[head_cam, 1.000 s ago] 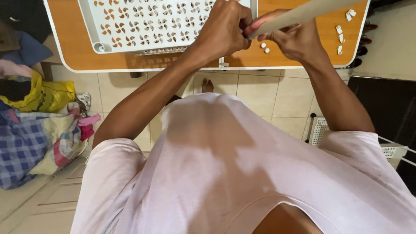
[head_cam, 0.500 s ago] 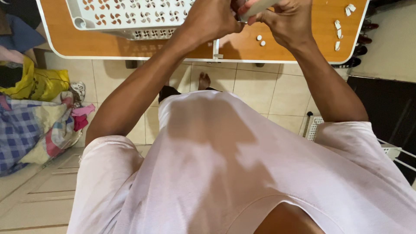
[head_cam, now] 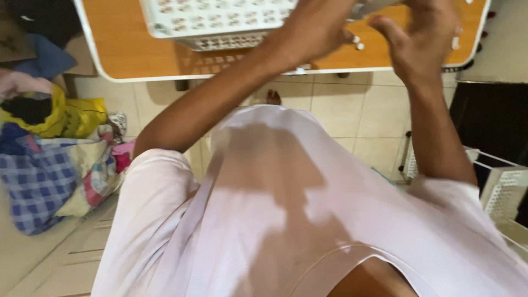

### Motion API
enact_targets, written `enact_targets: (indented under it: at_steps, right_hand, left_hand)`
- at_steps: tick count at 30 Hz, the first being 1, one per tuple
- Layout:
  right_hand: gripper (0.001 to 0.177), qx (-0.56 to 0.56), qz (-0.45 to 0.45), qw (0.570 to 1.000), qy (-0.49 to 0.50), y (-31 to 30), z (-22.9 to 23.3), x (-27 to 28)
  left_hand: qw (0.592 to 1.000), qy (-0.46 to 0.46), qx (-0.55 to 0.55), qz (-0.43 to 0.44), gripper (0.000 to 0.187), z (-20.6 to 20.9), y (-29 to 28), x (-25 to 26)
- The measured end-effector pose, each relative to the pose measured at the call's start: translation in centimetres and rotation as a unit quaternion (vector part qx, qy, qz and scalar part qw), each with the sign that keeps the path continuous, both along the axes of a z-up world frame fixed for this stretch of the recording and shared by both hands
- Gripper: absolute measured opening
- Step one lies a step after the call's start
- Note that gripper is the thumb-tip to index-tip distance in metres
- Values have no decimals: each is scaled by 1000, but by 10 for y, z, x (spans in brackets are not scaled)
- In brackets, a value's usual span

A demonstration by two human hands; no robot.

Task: The person assembles a white plastic shelving unit by inserting cylindrical rods into the corner holes of perforated trays. They stack the trays and secure them with the rods to form a multi-tiered structure.

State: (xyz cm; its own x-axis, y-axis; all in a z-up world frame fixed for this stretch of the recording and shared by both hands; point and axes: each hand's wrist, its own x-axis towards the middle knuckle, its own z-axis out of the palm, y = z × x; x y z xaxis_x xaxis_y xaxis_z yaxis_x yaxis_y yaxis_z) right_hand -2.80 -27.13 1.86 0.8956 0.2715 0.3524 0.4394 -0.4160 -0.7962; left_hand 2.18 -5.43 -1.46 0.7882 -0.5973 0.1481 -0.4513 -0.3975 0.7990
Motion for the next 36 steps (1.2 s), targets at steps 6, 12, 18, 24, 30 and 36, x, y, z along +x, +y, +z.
enact_targets:
  at_steps: [6, 12, 18, 24, 30, 36]
  right_hand:
    - [80, -260, -247, 915, -183, 50, 38, -68]
    - [80, -294, -206, 917, -176, 135, 64, -65]
    - [72, -306, -123, 933, -146, 220, 86, -35]
    - [64, -230, 8, 965, -128, 301, 93, -13]
    - [64, -199, 82, 972, -97, 371, 66, -1]
    - [67, -183, 95, 978, 9, 429, -6, 24]
  left_hand:
    - [986, -155, 4, 63, 73, 66, 97, -37]
    - [981, -137, 57, 122, 69, 105, 213, -54]
    - [975, -120, 92, 162, 74, 119, 280, -63]
    - [965, -80, 128, 215, 81, 112, 330, -71]
    - [954, -52, 141, 260, 76, 98, 374, -76]
    - [941, 12, 150, 302, 64, 62, 408, -58]
